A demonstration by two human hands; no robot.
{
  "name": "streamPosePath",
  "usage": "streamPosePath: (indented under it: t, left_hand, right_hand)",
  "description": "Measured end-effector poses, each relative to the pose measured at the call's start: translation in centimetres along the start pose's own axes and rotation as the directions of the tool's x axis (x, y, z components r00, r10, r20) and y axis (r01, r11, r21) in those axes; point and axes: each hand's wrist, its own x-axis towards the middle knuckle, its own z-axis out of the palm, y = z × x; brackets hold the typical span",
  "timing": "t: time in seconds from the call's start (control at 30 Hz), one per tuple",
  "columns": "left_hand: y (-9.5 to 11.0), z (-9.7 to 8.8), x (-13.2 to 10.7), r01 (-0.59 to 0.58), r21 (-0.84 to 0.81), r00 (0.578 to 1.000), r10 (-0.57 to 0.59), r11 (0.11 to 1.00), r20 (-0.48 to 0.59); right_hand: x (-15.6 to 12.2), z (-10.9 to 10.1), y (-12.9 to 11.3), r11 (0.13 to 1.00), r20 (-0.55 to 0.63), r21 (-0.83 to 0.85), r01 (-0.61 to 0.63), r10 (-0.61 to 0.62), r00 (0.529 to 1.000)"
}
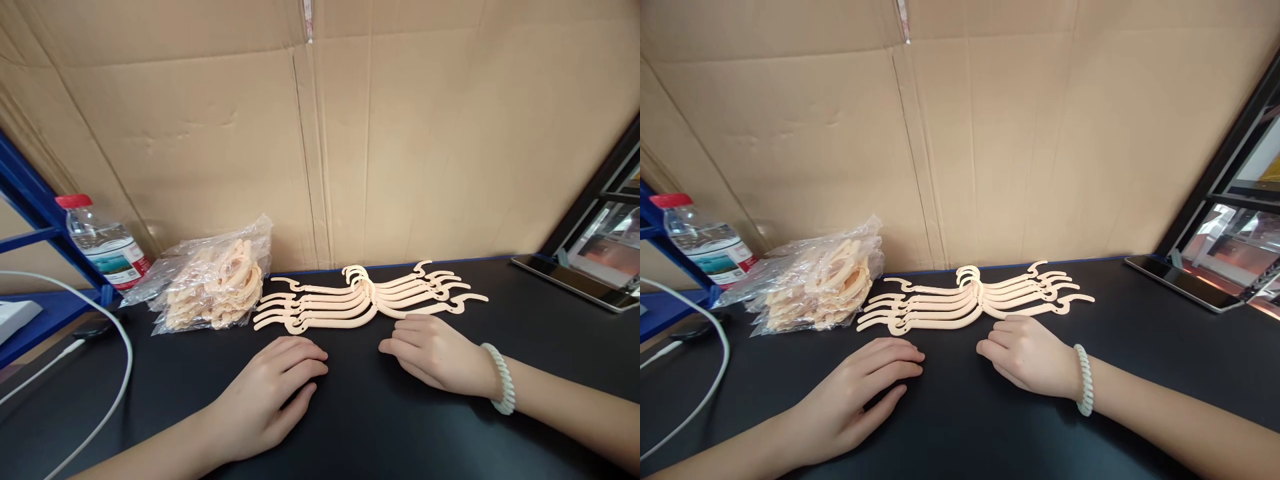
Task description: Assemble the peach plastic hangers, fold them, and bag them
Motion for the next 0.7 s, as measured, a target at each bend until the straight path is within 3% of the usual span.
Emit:
streamPosePath:
  t: [0.7]
  left_hand:
    - [0.56, -0.22, 0.45, -0.003, -0.018, 1.0, 0.002, 1.0, -0.026]
  right_hand:
    - [-0.19, 0.11, 0.47, 0.994, 0.033, 0.001, -0.11, 0.11, 0.993]
